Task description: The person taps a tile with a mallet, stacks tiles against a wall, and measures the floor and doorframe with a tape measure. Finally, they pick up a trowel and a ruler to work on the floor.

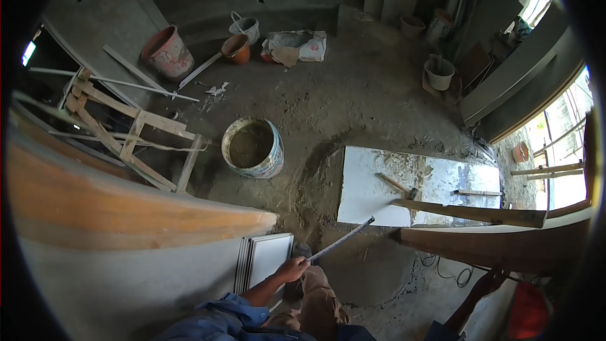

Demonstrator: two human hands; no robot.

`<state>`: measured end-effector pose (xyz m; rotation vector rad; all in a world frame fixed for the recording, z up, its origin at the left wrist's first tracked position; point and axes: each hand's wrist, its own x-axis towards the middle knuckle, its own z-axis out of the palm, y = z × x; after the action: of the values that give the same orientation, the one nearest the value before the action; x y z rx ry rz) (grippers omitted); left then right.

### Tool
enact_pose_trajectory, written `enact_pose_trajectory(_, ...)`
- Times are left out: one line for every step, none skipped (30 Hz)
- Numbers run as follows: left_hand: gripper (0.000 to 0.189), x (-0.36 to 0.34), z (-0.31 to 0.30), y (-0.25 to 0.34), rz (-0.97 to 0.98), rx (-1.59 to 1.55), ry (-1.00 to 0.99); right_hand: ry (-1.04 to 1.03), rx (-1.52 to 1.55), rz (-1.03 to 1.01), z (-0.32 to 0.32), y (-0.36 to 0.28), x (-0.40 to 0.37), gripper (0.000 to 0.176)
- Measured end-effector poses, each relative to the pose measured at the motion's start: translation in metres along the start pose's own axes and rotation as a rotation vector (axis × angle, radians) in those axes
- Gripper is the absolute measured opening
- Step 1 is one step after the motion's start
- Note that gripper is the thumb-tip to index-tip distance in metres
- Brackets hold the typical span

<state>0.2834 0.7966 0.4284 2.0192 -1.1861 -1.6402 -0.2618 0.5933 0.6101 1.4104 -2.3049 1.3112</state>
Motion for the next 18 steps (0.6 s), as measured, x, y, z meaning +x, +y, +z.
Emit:
enact_pose_trajectory(0.044, 0.001, -0.004, 0.009, -0.001, -0.023, -0.003, 0.028, 0.040, 0.038, -0.002, 0.000, -0.001, 0.031)
enact_pose_trajectory(0.043, 0.006, -0.007, 0.014, 0.002, -0.048, -0.007, 0.059, 0.080, 0.073, -0.004, 0.000, -0.001, 0.029)
enact_pose_trajectory(0.040, 0.011, -0.011, 0.017, -0.002, -0.048, -0.002, 0.069, 0.201, 0.130, -0.003, 0.011, -0.001, 0.027)
enact_pose_trajectory(0.036, 0.018, -0.013, 0.015, -0.004, -0.042, -0.006, 0.090, 0.187, 0.140, -0.002, 0.015, 0.000, 0.027)
enact_pose_trajectory(0.037, 0.033, -0.010, -0.001, -0.007, -0.007, 0.006, 0.063, 0.071, 0.120, -0.005, 0.018, -0.003, 0.028)
enact_pose_trajectory(0.042, 0.048, -0.009, -0.016, -0.059, -0.086, -0.019, 0.046, -0.050, 0.108, -0.012, 0.022, -0.007, 0.029)
enact_pose_trajectory(0.041, 0.055, -0.016, -0.013, -0.092, -0.093, -0.039, 0.031, -0.138, 0.027, -0.015, 0.036, -0.006, 0.031)
enact_pose_trajectory(0.039, 0.064, -0.027, -0.011, -0.126, -0.100, -0.050, 0.032, -0.194, -0.054, -0.017, 0.038, -0.008, 0.032)
enact_pose_trajectory(0.038, 0.074, -0.038, -0.009, -0.148, -0.188, -0.023, 0.012, -0.095, 0.047, -0.017, 0.038, -0.010, 0.035)
enact_pose_trajectory(0.037, 0.080, -0.047, -0.017, -0.183, -0.278, 0.003, -0.015, 0.004, 0.146, -0.022, 0.033, -0.013, 0.039)
enact_pose_trajectory(0.035, 0.093, -0.059, -0.025, -0.101, -0.277, 0.012, 0.002, -0.016, 0.157, -0.028, 0.034, -0.016, 0.039)
enact_pose_trajectory(0.035, 0.086, -0.083, 0.002, -0.122, -0.279, 0.067, -0.014, -0.031, 0.165, -0.028, 0.036, -0.015, 0.039)
enact_pose_trajectory(0.034, 0.088, -0.104, 0.019, -0.146, -0.301, 0.115, -0.033, -0.041, 0.176, -0.026, 0.046, -0.016, 0.039)
enact_pose_trajectory(0.032, 0.088, -0.125, 0.028, -0.166, -0.321, 0.169, -0.050, -0.045, 0.189, -0.021, 0.061, -0.019, 0.040)
enact_pose_trajectory(0.033, 0.102, -0.141, 0.012, -0.113, -0.439, 0.181, -0.066, -0.046, 0.200, -0.019, 0.067, -0.020, 0.040)
enact_pose_trajectory(0.033, 0.118, -0.155, -0.008, -0.060, -0.555, 0.190, -0.082, -0.049, 0.212, -0.024, 0.068, -0.023, 0.040)
enact_pose_trajectory(0.033, 0.109, -0.177, 0.013, -0.105, -0.482, 0.233, -0.132, -0.148, 0.295, -0.029, 0.055, -0.022, 0.047)
enact_pose_trajectory(0.033, 0.102, -0.203, 0.047, -0.141, -0.411, 0.278, -0.119, -0.146, 0.305, -0.026, 0.025, -0.017, 0.047)
